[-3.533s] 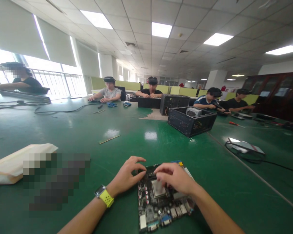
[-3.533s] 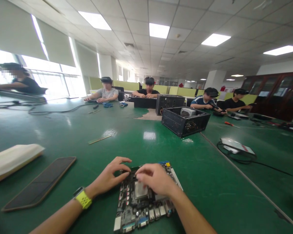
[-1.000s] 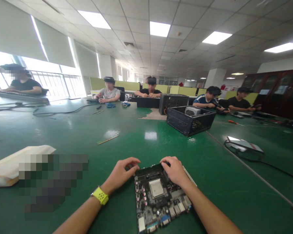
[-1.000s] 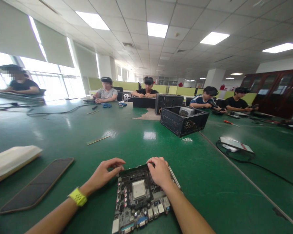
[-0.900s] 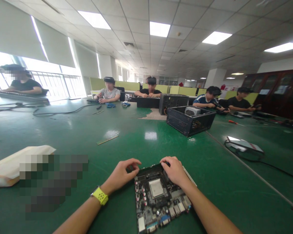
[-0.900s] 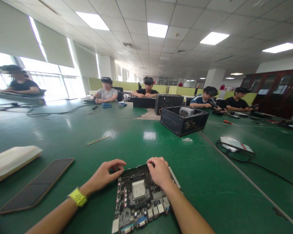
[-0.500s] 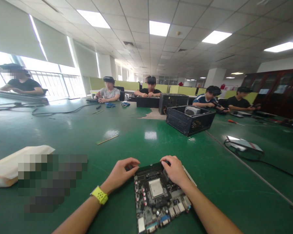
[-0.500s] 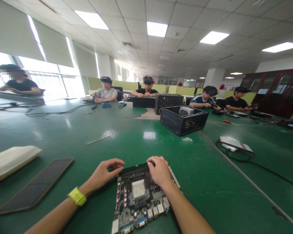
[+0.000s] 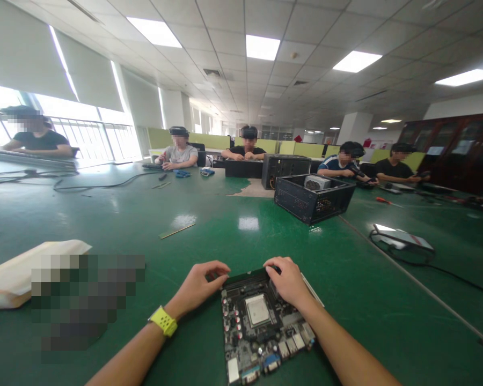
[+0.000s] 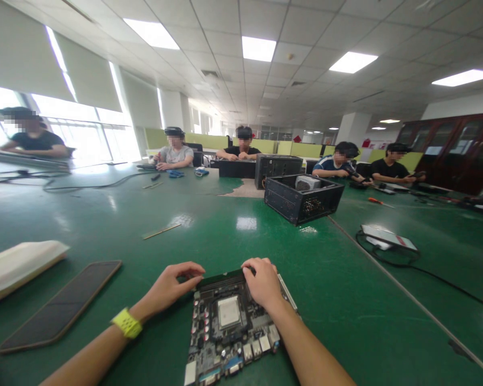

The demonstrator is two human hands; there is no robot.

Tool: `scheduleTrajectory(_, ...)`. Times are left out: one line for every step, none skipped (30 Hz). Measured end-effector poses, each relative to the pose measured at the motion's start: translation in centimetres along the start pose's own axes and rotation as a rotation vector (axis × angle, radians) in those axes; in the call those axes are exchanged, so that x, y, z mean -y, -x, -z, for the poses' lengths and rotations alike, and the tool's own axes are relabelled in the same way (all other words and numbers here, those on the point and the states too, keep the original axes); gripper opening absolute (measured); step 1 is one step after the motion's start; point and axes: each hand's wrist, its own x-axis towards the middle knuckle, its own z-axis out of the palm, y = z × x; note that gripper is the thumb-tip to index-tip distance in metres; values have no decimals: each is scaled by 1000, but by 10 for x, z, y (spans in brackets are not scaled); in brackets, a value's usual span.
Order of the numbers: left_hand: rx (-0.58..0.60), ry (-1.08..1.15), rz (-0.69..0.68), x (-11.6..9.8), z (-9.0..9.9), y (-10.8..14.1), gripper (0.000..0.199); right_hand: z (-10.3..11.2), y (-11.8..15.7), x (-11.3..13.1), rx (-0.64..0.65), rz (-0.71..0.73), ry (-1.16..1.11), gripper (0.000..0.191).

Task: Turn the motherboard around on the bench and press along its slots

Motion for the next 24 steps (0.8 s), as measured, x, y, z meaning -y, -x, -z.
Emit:
scheduleTrajectory(1, -3, -1, 0, 0, 0, 18, 0, 0, 0, 0, 1, 0, 21)
scheduleTrajectory(4, -5, -2, 0, 0, 0, 18, 0, 0, 0, 0, 1, -1, 21)
scheduleTrajectory(8, -6, -4, -1, 1, 0, 19, 0, -1, 0, 0, -1, -2, 21)
scheduleTrajectory(10, -6, -6, -1, 1, 0, 19, 0, -1, 1, 1, -3, -3, 21)
scheduleTrajectory(13, -5, -8, -1, 1, 0, 18, 0, -1, 1, 3, -6, -4, 21)
scheduleTrajectory(15, -4, -11, -1, 1, 0, 18, 0, -1, 1, 4, -9, -5, 22)
scheduleTrajectory(16, -4, -14, -1, 2, 1, 18, 0, -1, 2, 6, -12, -5, 22)
scheduleTrajectory(18, -4, -17, -1, 2, 1, 18, 0, 0, 2, 7, -14, -6, 22)
scheduleTrajectory(20, -6, -20, -1, 2, 1, 17, 1, 0, 2, 8, -15, -6, 22)
scheduleTrajectory(26, -9, -24, -2, 2, 1, 17, 1, 0, 3, 8, -16, -5, 22)
scheduleTrajectory(33, -12, -29, -2, 2, 1, 17, 1, 0, 3, 9, -18, -4, 21)
scheduleTrajectory(39, -17, -35, -2, 2, 1, 17, 1, 0, 3, 12, -19, -2, 21)
scheduleTrajectory(44, -22, -41, -3, 1, 2, 17, 2, 0, 4, 15, -22, 1, 21)
scheduleTrajectory(47, -28, -46, -3, 1, 2, 17, 2, 1, 5, 18, -25, 4, 21)
scheduleTrajectory(47, -33, -48, -3, 1, 2, 17, 3, 1, 5, 20, -29, 6, 21)
scheduleTrajectory(47, -36, -49, -3, 1, 2, 17, 3, 1, 6, 20, -32, 7, 21)
scheduleTrajectory(47, -37, -51, -2, 1, 2, 17, 3, 1, 7, 21, -35, 8, 21)
scheduleTrajectory(48, -37, -52, -2, 1, 2, 17, 4, 1, 8, 21, -39, 9, 21)
scheduleTrajectory(49, -36, -54, -2, 1, 2, 17, 4, 1, 9, 22, -44, 11, 20)
scheduleTrajectory(50, -36, -56, -1, 1, 2, 17, 5, 2, 9, 23, -50, 14, 20)
scheduleTrajectory(51, -36, -58, -1, 1, 2, 17, 5, 2, 10, 24, -55, 17, 21)
scheduleTrajectory(52, -36, -60, -1, 1, 2, 17, 5, 2, 10, 26, -60, 20, 21)
scheduleTrajectory(51, -36, -60, -1, 1, 2, 17, 5, 1, 11, 26, -62, 21, 21)
scheduleTrajectory(49, -35, -61, -1, 0, 2, 16, 5, 1, 11, 23, -62, 18, 21)
